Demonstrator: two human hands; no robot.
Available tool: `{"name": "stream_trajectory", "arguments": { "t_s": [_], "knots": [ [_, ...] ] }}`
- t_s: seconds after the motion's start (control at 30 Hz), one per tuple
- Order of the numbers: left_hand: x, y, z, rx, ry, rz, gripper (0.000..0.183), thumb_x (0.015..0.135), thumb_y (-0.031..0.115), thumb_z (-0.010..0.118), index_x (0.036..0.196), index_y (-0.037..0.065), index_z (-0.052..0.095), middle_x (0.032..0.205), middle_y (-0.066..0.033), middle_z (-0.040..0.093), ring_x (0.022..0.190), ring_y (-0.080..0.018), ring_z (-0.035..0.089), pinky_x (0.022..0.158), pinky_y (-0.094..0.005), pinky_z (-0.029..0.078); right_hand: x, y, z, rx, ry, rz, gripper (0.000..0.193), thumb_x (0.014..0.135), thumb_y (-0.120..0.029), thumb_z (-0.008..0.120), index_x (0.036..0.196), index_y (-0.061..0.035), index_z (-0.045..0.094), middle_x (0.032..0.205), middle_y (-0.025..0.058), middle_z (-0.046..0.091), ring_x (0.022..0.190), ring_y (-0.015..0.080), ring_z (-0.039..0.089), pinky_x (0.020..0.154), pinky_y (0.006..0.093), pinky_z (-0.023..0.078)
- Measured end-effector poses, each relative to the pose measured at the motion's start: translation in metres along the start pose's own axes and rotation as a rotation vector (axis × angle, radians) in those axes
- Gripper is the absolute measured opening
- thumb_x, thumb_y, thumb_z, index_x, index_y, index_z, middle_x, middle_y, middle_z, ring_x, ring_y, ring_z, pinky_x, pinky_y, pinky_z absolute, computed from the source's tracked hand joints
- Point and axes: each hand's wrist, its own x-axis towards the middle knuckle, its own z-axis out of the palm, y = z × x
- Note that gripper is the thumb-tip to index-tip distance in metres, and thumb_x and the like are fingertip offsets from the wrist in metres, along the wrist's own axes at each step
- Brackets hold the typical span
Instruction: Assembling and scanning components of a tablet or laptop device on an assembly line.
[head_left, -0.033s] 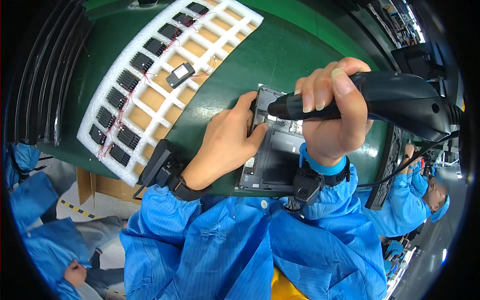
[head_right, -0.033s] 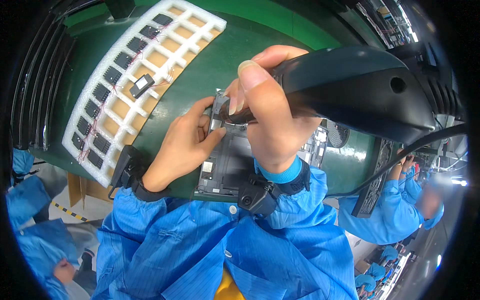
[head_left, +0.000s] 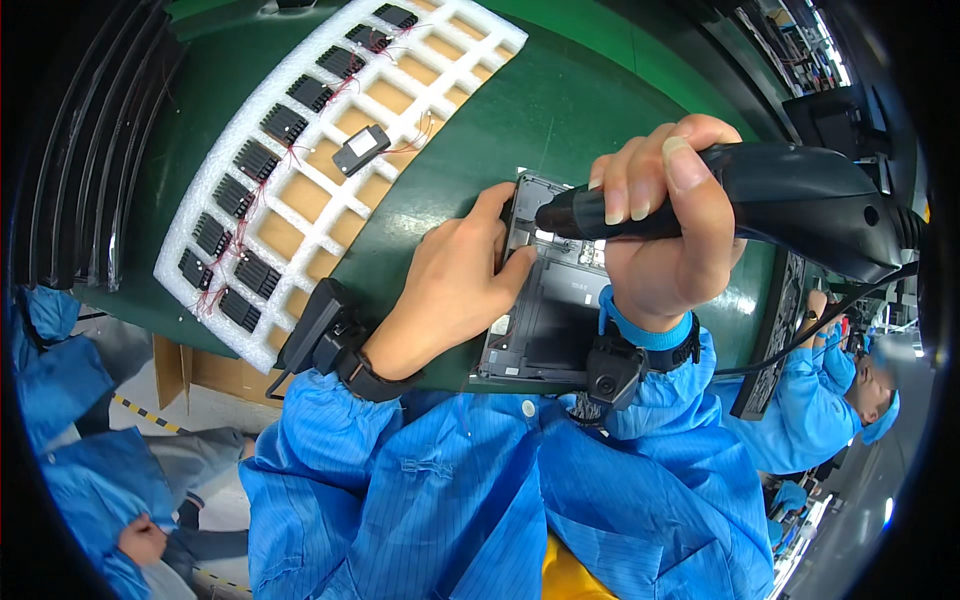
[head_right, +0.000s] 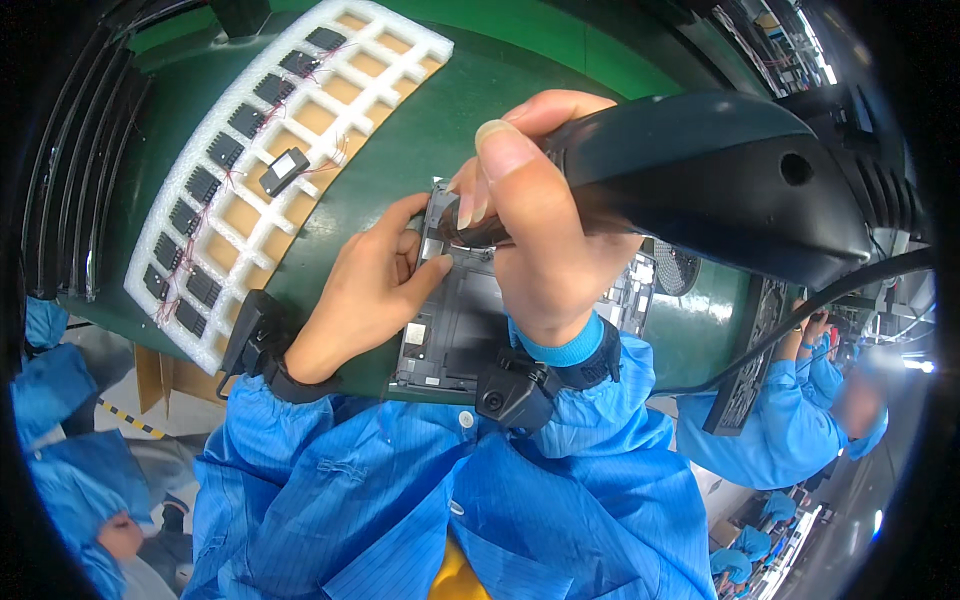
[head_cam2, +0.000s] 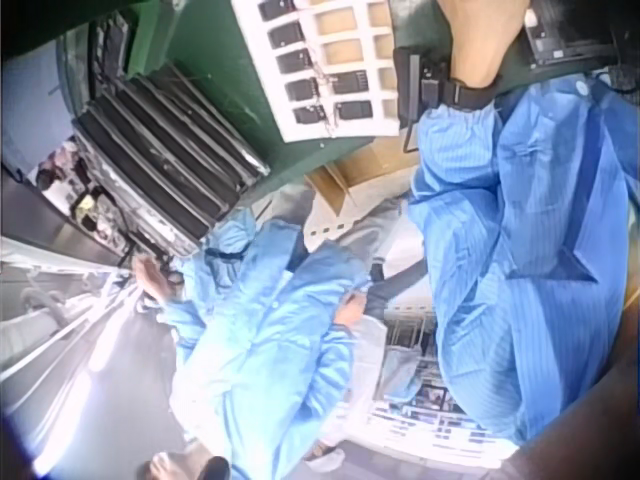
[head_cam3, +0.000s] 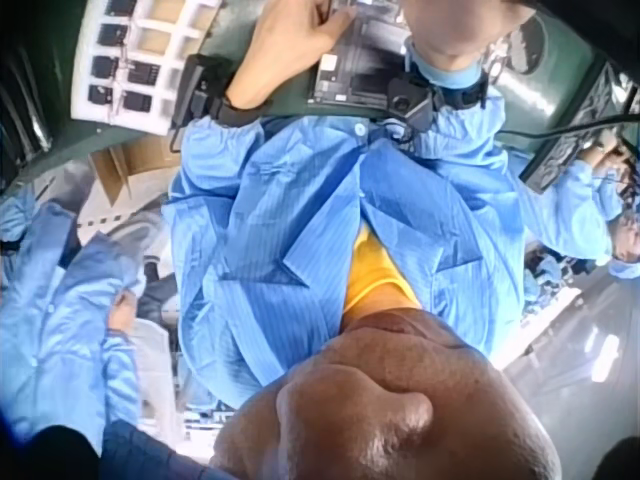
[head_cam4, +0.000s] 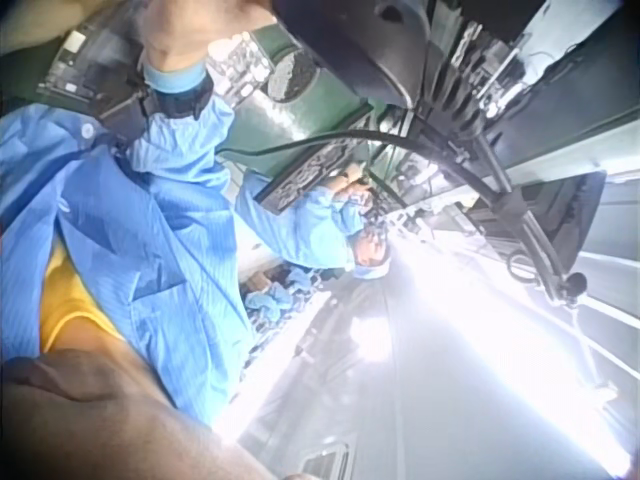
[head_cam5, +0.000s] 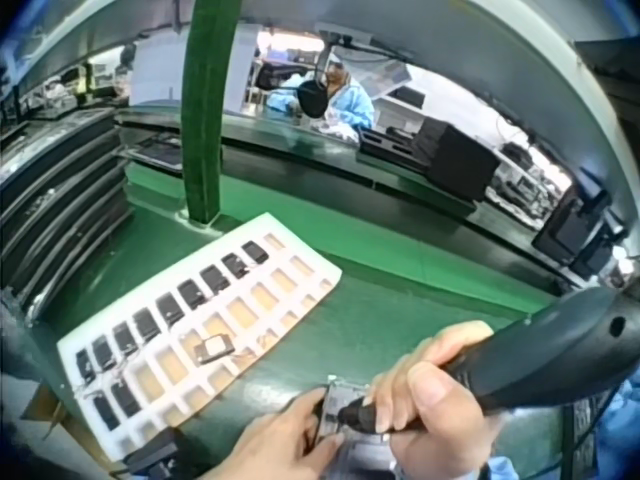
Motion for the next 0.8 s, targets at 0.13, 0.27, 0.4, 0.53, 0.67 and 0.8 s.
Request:
{"name": "stream_trajectory", "arguments": {
  "t_s": [0.13, 0.27, 0.4, 0.53, 0.67, 0.8],
  "knots": [
    [0.001, 0.001, 0.001, -0.003, -0.008, -0.007, 0.049, 0.077, 0.006, 0.064, 0.121, -0.005, 0.045, 0.057, -0.0097, 0.053, 0.048, -0.0161, 0.049, 0.047, -0.0311, 0.037, 0.001, 0.0, 0.0, 0.022, 0.013, 0.024, 0.018, 0.081, -0.015, 0.052, 0.093, -0.0018, 0.052, 0.058, 0.0044, 0.045, 0.049, 0.0144, 0.044, 0.054, 0.0317, 0.041],
    [0.0, 0.0, 0.002, 0.0, 0.004, 0.004, 0.048, 0.077, 0.007, 0.064, 0.12, -0.004, 0.046, 0.056, -0.0099, 0.052, 0.048, -0.017, 0.049, 0.047, -0.0321, 0.036, 0.0, 0.001, 0.003, -0.042, -0.057, 0.022, 0.019, 0.082, -0.013, 0.051, 0.095, -0.0003, 0.05, 0.058, 0.0049, 0.045, 0.049, 0.0146, 0.045, 0.055, 0.0324, 0.042],
    [0.001, 0.0, -0.003, -0.017, -0.026, -0.037, 0.048, 0.076, 0.012, 0.063, 0.116, -0.008, 0.045, 0.058, -0.0146, 0.055, 0.055, -0.0329, 0.055, 0.052, -0.0429, 0.04, 0.002, 0.005, 0.009, -0.195, -0.143, -0.033, 0.023, 0.082, -0.012, 0.052, 0.096, 0.0051, 0.048, 0.058, 0.007, 0.048, 0.048, 0.0151, 0.045, 0.054, 0.0314, 0.043],
    [0.0, 0.006, -0.001, 0.004, -0.02, -0.004, 0.048, 0.076, 0.012, 0.063, 0.116, -0.007, 0.045, 0.058, -0.0146, 0.055, 0.055, -0.0327, 0.056, 0.052, -0.0425, 0.04, 0.001, -0.001, 0.007, -0.174, -0.136, -0.017, 0.021, 0.08, -0.011, 0.056, 0.091, 0.0056, 0.05, 0.058, 0.0084, 0.05, 0.048, 0.0154, 0.046, 0.051, 0.03, 0.043],
    [0.0, 0.006, -0.003, -0.011, -0.011, -0.015, 0.048, 0.076, 0.012, 0.064, 0.117, -0.005, 0.046, 0.057, -0.0132, 0.054, 0.053, -0.031, 0.055, 0.05, -0.0409, 0.039, 0.0, 0.005, 0.005, -0.128, -0.1, -0.016, 0.016, 0.079, -0.009, 0.058, 0.086, 0.0038, 0.051, 0.057, 0.0093, 0.051, 0.047, 0.0159, 0.048, 0.051, 0.0307, 0.044],
    [0.001, 0.004, 0.001, -0.036, -0.023, -0.015, 0.048, 0.076, 0.011, 0.065, 0.117, -0.004, 0.046, 0.055, -0.0113, 0.053, 0.049, -0.0261, 0.052, 0.048, -0.0377, 0.038, -0.003, 0.004, 0.003, -0.066, -0.079, -0.04, 0.017, 0.079, -0.007, 0.059, 0.09, 0.0041, 0.052, 0.058, 0.0079, 0.053, 0.048, 0.0157, 0.052, 0.051, 0.0293, 0.045]
  ]
}}
